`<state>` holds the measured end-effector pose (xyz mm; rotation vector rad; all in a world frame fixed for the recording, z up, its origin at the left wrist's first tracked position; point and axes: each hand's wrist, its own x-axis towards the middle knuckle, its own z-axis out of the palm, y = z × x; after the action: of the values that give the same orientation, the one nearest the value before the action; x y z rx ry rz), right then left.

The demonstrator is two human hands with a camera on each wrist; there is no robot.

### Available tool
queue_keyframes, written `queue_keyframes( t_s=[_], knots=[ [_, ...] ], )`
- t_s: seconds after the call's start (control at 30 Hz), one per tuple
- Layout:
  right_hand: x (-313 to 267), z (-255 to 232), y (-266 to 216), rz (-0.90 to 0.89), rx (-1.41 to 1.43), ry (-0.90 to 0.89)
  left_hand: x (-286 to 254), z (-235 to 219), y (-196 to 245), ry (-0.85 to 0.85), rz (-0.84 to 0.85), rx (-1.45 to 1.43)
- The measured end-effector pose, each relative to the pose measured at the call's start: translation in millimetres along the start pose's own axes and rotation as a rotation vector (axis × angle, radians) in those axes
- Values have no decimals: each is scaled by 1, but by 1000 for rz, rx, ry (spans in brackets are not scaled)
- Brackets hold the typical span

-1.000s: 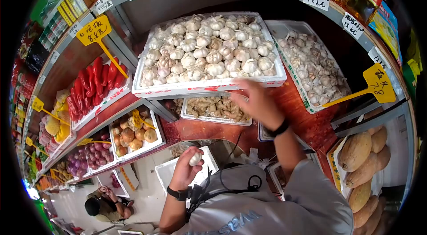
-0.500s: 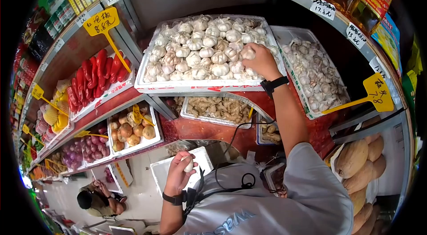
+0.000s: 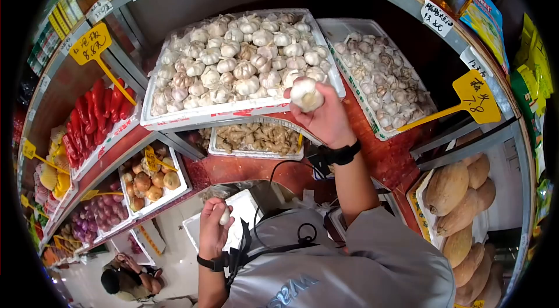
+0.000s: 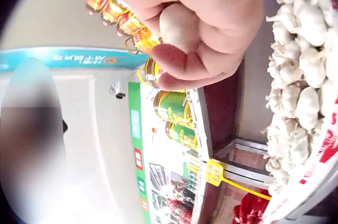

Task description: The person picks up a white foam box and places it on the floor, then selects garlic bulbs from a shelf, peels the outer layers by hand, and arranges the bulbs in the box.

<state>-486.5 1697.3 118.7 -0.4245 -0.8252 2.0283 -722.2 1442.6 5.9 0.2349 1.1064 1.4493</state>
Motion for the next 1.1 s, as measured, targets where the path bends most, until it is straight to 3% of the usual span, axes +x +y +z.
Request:
queue_keyframes(
  t_s=[0.03, 0.1, 0.13, 0.17, 0.23, 0.3, 0.5, 0.53, 0.6, 0.63, 0.7, 0.77, 0.83, 0.9, 0.97, 1.0, 1.1],
  knots=[
    [-4, 2, 6, -30, -74, -53, 0, 0, 0, -10, 6, -18],
    [-19, 12, 17, -181, -621, -102, 0, 4, 5, -64, -22, -19],
    [-16, 13, 24, -504, -946, -232, -1, 10, 10, -104, -34, 17],
    [-19, 15, 30, -478, -936, -253, -1, 16, 15, -140, -44, 51],
    [-32, 35, 39, -527, -1295, -291, 2, 20, 20, -256, -39, 41],
    [-38, 40, 56, -481, -1285, -362, 2, 33, 29, -316, -44, 72],
    [-41, 59, 92, -122, -1179, -620, 4, 54, 35, -370, 48, 89],
    [-43, 60, 101, -112, -1173, -643, 5, 54, 33, -355, 59, 99],
    [-48, 62, 120, -339, -1308, -717, 2, 44, 31, -329, 40, 107],
    [-50, 63, 125, -331, -1298, -741, 2, 38, 31, -308, 49, 96],
    [-54, 65, 132, -143, -1149, -759, 0, 25, 31, -372, 15, 15],
    [-57, 68, 147, -113, -1091, -734, 0, 12, 22, -348, 12, -32],
    [-55, 73, 160, -294, -1205, -731, 0, 1, 10, -305, 89, 1],
    [-52, 62, 185, -271, -1167, -704, -3, -11, 5, -270, 144, 95],
    [-49, 54, 201, -236, -1141, -671, -10, -21, 3, -241, 14, 78],
    [-51, 52, 205, -96, -1124, -539, -14, -25, 1, -208, -57, 73],
    [-47, 32, 236, 45, -1096, -452, -11, -68, -22, -248, -214, 137]
  ],
)
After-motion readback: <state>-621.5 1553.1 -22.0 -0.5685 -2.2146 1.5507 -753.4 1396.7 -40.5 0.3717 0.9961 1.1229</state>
